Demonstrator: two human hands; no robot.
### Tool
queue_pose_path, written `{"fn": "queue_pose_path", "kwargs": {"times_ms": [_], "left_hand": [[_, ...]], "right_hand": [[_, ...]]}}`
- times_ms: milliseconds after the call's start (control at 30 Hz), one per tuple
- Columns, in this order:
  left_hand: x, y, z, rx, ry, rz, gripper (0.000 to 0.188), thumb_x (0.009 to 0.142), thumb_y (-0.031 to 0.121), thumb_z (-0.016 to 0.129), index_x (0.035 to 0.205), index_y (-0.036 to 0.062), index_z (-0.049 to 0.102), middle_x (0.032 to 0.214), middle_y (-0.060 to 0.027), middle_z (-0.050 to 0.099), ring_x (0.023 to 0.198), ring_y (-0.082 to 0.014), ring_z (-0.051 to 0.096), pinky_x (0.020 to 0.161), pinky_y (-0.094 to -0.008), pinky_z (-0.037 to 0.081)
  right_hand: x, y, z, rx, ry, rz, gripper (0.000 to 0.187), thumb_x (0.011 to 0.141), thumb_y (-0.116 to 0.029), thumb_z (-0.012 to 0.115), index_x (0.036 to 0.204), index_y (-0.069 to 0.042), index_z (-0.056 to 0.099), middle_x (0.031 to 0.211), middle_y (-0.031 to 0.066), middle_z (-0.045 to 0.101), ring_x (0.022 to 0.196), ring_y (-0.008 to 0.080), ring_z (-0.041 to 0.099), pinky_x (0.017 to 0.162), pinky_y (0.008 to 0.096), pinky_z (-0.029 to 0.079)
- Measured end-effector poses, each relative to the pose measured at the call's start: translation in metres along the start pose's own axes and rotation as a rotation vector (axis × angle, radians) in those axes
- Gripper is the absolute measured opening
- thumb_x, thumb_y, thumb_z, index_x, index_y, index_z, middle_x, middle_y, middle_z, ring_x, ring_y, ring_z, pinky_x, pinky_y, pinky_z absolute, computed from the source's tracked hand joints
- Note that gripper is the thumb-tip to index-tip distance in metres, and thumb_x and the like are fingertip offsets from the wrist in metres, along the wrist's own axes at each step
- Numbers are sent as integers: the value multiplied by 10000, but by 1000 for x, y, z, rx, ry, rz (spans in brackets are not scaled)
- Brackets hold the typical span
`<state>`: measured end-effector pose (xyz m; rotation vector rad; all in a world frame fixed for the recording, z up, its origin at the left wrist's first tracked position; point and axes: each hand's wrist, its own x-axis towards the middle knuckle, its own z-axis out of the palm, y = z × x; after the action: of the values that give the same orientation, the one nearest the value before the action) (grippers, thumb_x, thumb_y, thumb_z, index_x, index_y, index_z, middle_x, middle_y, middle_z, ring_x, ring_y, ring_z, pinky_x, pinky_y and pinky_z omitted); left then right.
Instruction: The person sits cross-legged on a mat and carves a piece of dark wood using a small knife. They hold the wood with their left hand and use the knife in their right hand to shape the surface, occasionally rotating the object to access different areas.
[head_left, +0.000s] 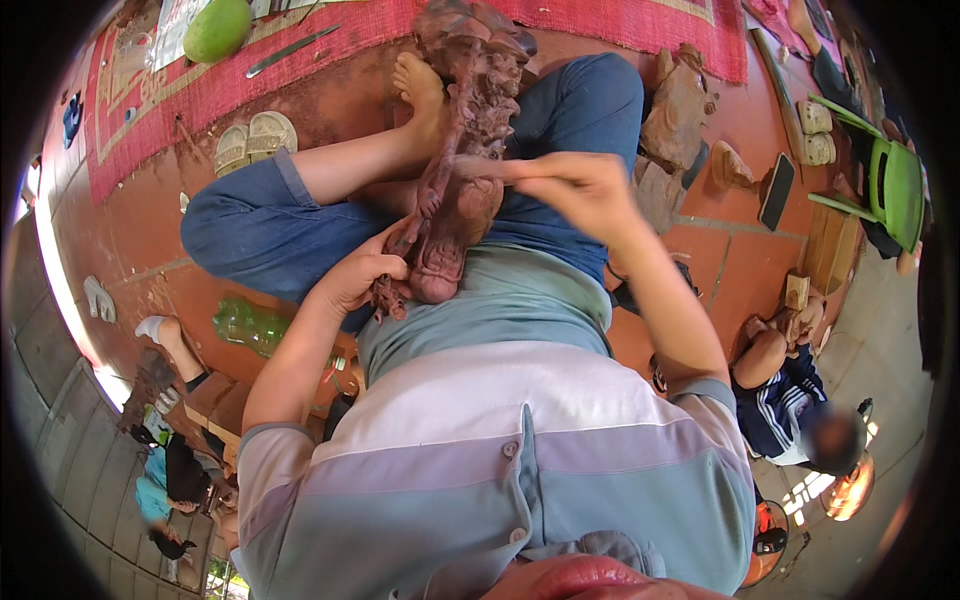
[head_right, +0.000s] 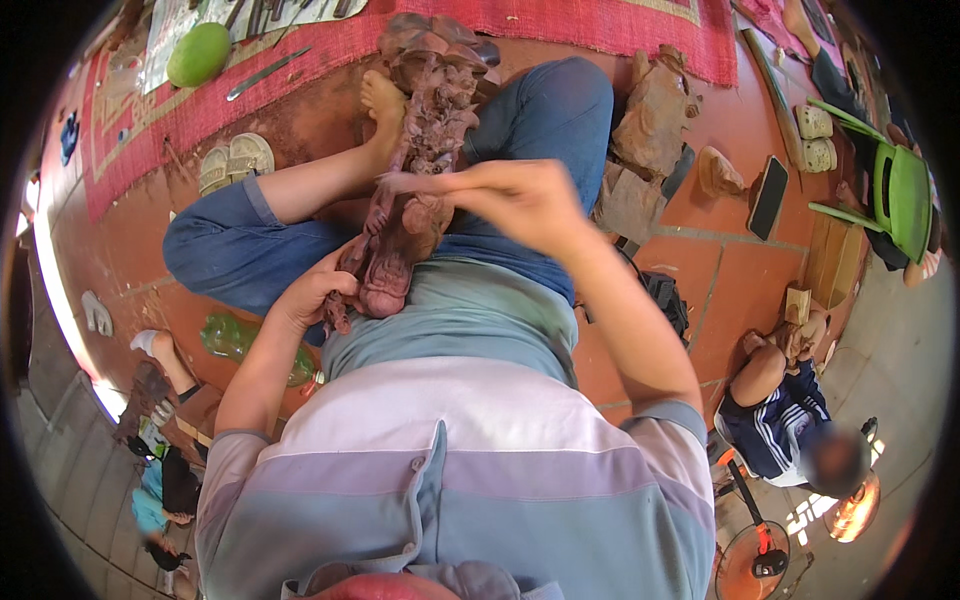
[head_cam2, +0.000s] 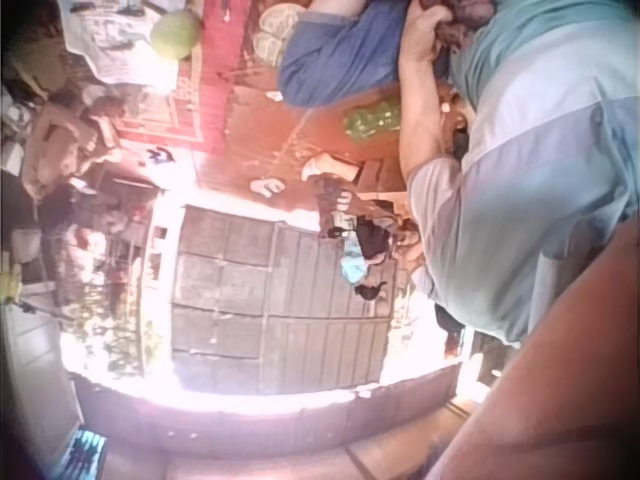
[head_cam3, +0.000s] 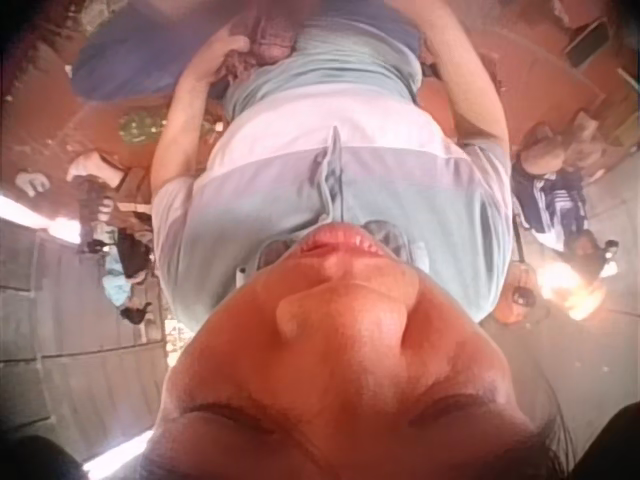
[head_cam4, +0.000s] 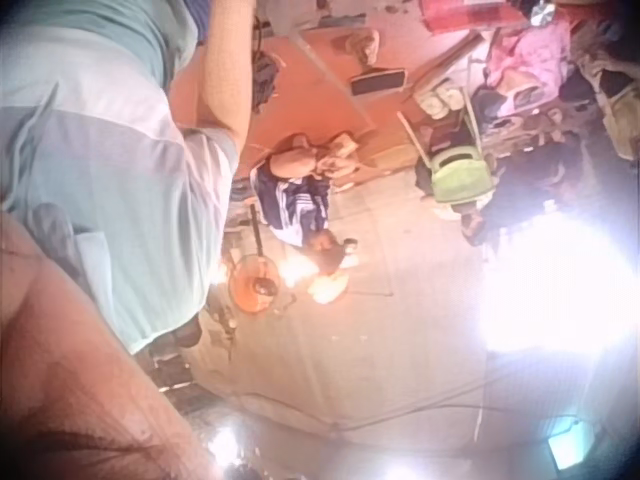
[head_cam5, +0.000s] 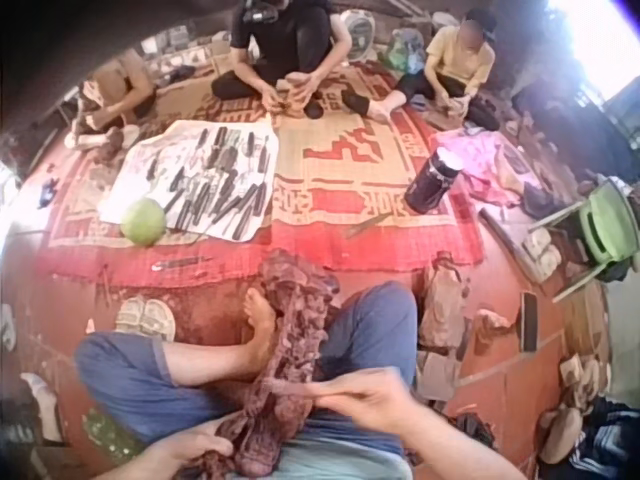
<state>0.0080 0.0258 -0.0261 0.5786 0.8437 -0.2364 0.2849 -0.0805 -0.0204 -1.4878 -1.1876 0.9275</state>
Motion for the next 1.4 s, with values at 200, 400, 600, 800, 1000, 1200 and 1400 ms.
{"fn": "queue_pose_path", "kwargs": {"times_ms": [200,400,600,800,1000,1200,1400], "left_hand": [[-4,3,-4,-42,-41,-40,861,648,67,526,1459,60,234,1175,-113,549,728,-144,630,601,-252,549],[2,-1,5,-99,-39,-29,826,639,69,534,1428,50,287,1150,-112,553,863,-166,621,715,-281,544],[15,16,28,-90,-146,-101,810,661,26,537,1426,82,277,1164,-109,534,879,-208,602,688,-351,568],[31,6,33,-199,-187,-150,799,692,-16,562,1426,81,261,1195,-106,512,937,-253,592,635,-428,587],[46,30,61,98,-150,-270,758,663,-41,588,1370,-8,318,1198,-119,519,1001,-279,589,738,-417,584],[48,29,60,89,-132,-274,751,639,-48,552,1358,-13,342,1203,-121,536,1093,-230,552,918,-352,491],[52,24,60,83,-125,-220,754,669,-76,505,1381,-6,269,1183,-156,510,994,-285,599,693,-436,594]], "right_hand": [[-20,31,12,-288,-60,-208,133,782,-118,713,906,-72,727,806,87,701,678,226,667,605,287,516],[-21,15,-41,-189,102,119,146,798,-74,707,940,-44,721,815,79,715,733,147,691,640,241,521],[0,2,14,-228,133,-177,182,777,-110,721,955,-69,722,829,74,708,723,209,682,643,271,533],[-42,55,-47,-429,72,142,190,774,-139,726,955,-79,726,794,57,704,728,236,682,637,285,535],[-31,18,-50,179,378,130,202,852,-51,659,1049,-17,686,952,53,710,837,78,635,764,225,506],[-60,62,-2,18,305,113,169,846,-99,676,1005,-45,694,889,102,708,754,109,661,683,231,505],[-65,54,-46,62,390,165,180,852,-136,679,1019,-73,705,854,63,719,747,67,645,662,234,510]]}}
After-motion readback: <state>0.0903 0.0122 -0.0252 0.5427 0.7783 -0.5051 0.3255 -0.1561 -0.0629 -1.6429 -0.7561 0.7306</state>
